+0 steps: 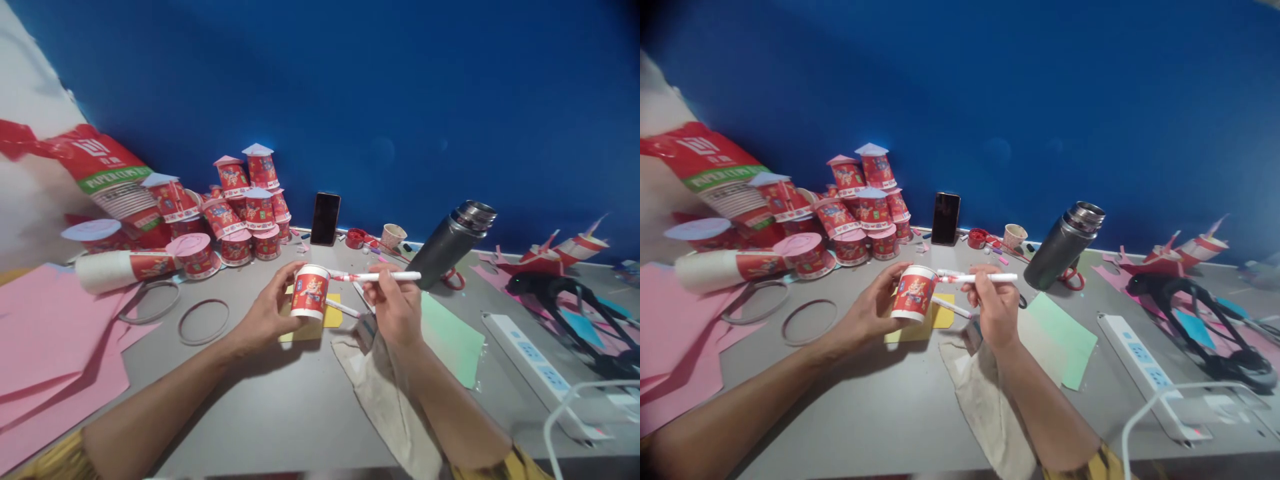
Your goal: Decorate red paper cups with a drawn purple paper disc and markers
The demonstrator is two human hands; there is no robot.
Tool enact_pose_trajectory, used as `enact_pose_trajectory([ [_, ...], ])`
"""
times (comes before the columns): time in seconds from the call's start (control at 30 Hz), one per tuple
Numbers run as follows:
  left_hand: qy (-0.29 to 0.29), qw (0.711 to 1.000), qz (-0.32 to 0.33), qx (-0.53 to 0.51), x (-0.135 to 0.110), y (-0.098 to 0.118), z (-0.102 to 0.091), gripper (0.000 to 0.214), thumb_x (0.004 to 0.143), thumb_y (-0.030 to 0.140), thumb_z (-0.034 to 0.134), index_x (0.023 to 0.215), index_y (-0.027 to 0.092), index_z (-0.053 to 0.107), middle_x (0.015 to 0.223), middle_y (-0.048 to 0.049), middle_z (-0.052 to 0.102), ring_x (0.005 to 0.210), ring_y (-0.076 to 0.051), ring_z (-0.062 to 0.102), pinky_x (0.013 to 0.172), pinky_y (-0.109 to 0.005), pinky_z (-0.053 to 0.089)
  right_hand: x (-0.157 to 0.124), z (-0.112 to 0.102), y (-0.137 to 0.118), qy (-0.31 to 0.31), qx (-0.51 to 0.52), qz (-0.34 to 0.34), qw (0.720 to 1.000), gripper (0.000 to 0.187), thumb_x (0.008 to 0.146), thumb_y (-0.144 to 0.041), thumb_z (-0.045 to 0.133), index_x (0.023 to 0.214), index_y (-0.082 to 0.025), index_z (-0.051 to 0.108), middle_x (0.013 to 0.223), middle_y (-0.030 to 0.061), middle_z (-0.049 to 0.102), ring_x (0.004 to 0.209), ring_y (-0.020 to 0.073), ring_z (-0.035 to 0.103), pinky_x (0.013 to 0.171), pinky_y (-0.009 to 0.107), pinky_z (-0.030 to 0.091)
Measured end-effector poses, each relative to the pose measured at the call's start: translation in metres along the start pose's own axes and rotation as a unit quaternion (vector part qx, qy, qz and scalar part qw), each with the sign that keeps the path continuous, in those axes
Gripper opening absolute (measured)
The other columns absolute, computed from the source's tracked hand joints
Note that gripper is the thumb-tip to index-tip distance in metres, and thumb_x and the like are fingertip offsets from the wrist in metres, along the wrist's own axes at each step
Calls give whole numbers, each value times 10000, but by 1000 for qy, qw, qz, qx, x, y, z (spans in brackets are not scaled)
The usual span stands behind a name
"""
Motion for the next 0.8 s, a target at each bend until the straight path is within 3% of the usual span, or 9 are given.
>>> enact_pose_trajectory([
  [0.13,1,1000,4,-17,1,0,1,881,712,200,884,1492,300,486,1453,-123,589,1316,-342,628,1077,-465,546,-24,17,-23,-104,-128,-94,982,112,929,-322,790,931,-215,760,773,21,742,607,134,645,559,243,492],
  [0.23,2,1000,12,-11,0,3,2,871,735,201,886,1494,307,473,1451,-114,580,1291,-314,641,1065,-445,552,-33,26,-33,-139,-183,-157,961,19,949,-226,728,933,-219,735,784,11,733,649,145,658,599,257,500],
  [0.53,-2,998,23,52,-2,7,4,902,674,144,836,1495,304,497,1541,-121,495,1341,-350,606,1128,-508,533,-37,44,-55,-171,-249,-266,915,108,925,-117,651,897,-213,690,726,-2,691,638,151,614,648,289,496],
  [0.8,2,993,34,110,-3,14,5,875,657,122,771,1475,288,508,1483,-102,518,1364,-324,575,1136,-462,529,-39,51,-57,-188,-275,-300,894,115,922,-105,648,890,-214,667,723,1,696,619,149,606,617,280,479],
])
Point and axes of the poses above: each hand's wrist, its own x-axis towards the middle knuckle, its own z-axis out of the palm, y = z × x, the point moved 6 cm from there along x, towards the middle knuckle
